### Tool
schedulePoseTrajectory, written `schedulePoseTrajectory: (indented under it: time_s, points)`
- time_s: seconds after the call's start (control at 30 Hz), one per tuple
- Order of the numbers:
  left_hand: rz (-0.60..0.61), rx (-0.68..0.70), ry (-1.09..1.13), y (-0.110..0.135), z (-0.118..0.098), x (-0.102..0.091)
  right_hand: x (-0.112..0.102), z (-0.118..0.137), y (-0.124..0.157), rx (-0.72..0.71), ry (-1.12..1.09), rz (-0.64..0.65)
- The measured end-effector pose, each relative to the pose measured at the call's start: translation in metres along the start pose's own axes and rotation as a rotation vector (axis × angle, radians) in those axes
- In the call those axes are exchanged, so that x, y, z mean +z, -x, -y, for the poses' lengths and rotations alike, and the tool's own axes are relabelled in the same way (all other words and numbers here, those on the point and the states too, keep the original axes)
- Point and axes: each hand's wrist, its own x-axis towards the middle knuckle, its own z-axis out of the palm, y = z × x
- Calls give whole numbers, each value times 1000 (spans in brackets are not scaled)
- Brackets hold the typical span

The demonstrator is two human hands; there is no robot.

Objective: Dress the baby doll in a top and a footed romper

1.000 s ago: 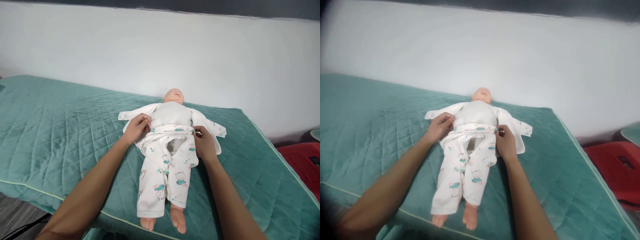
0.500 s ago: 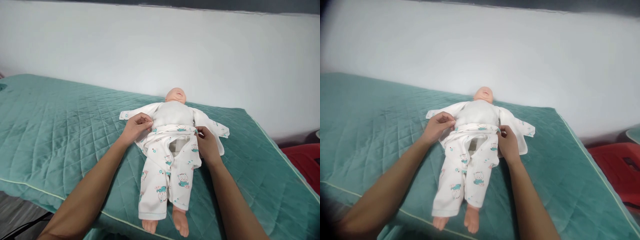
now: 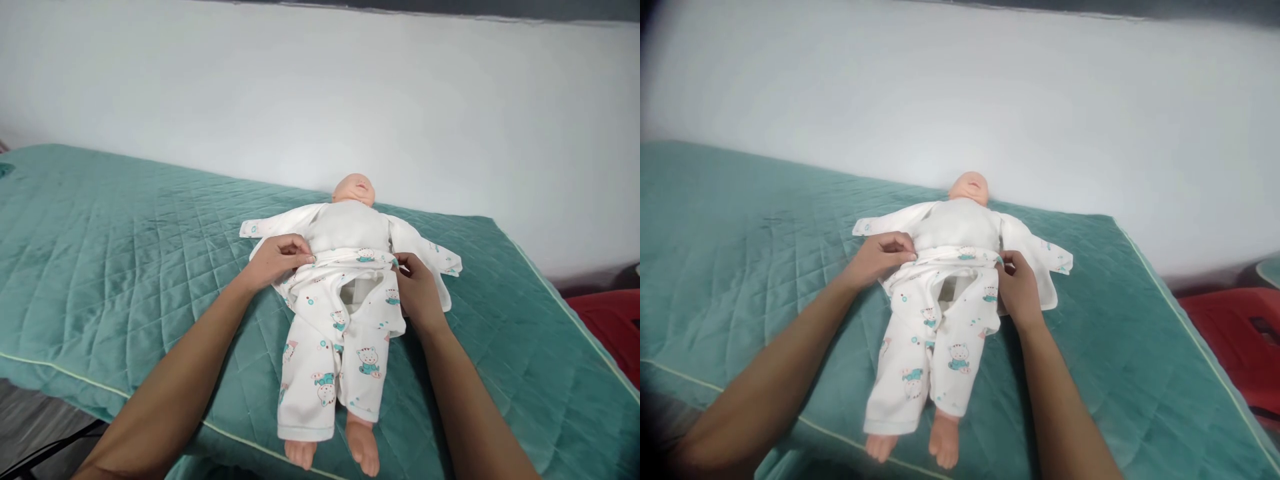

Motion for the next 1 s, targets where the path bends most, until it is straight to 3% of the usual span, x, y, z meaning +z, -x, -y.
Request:
schedulePoseTrajectory:
  time_s: [0.2, 0.4, 0.63, 0.83, 1.0]
  points:
    - [225, -34, -26, 4, -7, -4, 2, 5, 1, 18, -8, 3]
    - [187, 46, -107, 3, -8, -2, 3, 2, 2, -98, 13, -33]
    - [218, 63, -169, 1, -11, 1, 5, 4, 3, -83, 6, -22]
    - [108, 254, -247, 1, -7, 2, 7, 9, 3, -104, 138, -138]
    - [-29, 168, -75, -3, 2, 6, 6, 6, 2, -78, 198, -150]
